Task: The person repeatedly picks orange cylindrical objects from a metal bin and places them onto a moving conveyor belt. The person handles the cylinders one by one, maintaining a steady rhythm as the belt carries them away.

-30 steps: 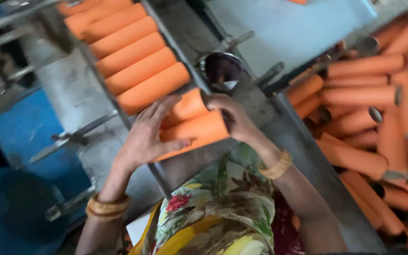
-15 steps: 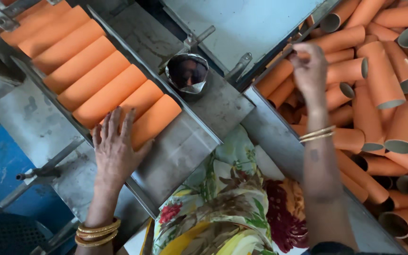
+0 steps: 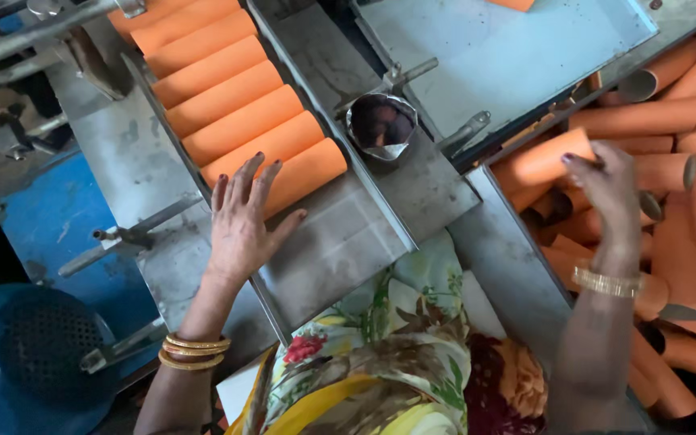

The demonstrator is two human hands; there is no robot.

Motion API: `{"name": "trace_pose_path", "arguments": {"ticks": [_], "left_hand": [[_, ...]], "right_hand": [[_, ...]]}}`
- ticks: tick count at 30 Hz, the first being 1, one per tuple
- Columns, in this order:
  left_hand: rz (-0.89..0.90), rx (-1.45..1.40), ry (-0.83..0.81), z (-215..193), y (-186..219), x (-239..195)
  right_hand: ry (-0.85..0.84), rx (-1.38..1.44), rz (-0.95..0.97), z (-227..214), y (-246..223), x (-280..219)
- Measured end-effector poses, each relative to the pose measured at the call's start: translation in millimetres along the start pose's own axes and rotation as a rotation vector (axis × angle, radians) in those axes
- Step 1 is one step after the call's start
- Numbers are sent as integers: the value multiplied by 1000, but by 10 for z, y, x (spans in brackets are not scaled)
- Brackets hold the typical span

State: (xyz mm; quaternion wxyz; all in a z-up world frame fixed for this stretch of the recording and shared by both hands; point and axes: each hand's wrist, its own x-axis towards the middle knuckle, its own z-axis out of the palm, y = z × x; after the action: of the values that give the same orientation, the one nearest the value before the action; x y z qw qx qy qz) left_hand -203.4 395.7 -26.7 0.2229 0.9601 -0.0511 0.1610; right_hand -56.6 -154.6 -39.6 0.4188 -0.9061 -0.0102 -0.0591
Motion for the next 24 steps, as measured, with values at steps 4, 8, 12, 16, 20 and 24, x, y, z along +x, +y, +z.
{"name": "trace_pose_path", "arguments": {"ticks": [4,8,12,16,20,24], "left_hand": [[46,-4,-18,-104,116,32],[152,-131,-51,-179,533,37],[351,-214,-38,-142,963,41],[303,-297,-168,-56,1031,89],[197,3,-164,-78,745,69],[42,243,-166,-78,411,29]], "right_hand": [[293,-315,-358,-262,-906,-819],[413,-215,-351,-162,-1725,-1207],[221,-34,-508,173,-2182,-1383],[-250,152,-580,444,-2200,-1287],[3,-235,-644,257,-1564,-754],[324,-899,-253,-175,-539,-323]]}}
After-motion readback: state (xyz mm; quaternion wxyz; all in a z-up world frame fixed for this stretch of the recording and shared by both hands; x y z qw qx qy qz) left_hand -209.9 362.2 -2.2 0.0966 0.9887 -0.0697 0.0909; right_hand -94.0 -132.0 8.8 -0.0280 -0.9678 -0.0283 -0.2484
